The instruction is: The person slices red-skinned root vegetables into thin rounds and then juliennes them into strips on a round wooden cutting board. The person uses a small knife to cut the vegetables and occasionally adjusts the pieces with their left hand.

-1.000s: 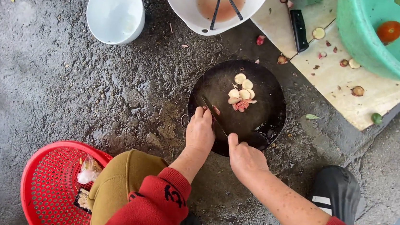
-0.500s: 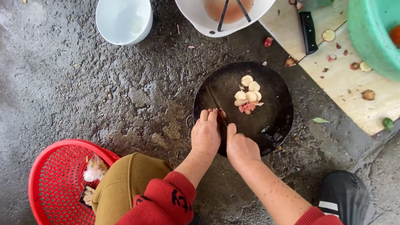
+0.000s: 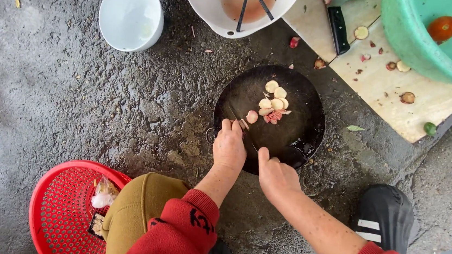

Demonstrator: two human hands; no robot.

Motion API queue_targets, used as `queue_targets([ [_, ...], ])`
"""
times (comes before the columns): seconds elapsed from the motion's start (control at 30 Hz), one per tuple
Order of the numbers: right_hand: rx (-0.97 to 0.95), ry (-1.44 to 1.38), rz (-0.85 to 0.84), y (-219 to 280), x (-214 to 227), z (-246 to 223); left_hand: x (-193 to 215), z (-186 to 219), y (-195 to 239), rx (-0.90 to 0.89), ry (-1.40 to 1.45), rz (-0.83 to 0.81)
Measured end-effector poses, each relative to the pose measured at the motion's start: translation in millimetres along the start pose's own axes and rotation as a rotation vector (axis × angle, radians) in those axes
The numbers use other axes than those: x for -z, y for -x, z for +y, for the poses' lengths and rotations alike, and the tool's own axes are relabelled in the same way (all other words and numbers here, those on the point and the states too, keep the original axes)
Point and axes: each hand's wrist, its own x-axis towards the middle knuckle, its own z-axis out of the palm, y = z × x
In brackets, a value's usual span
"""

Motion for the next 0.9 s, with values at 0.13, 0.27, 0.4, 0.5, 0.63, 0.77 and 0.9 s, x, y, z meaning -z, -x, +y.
queue_targets([
  [0.13, 0.008, 0.016, -0.005, 12, 1, 2, 6, 2, -2, 0.005, 0.014, -0.006],
  [0.27, -0.013, 0.000, -0.034, 11, 2, -2, 7, 0, -1, -0.012, 0.056, 0.028],
  [0.4, -0.030, -0.049, -0.076, -7, 9, -7, -2, -4, -2, -0.021, 0.095, 0.030],
  [0.5, -0.112, -0.437, -0.085, -32, 39, -20, 9, -4, -2, -0.026, 0.157, 0.016],
  [0.63, -0.237, -0.520, -0.077, -22, 54, -29, 3, -7, 0, 0.000, 0.153, -0.028],
  [0.77, -0.008, -0.213, 0.012, -27, 31, -12, -1, -6, -10, 0.017, 0.052, -0.030],
  [0.9, 0.003, 0.025, 0.003, 12, 17, -14, -15, -5, 0, 0.024, 0.015, -0.043],
])
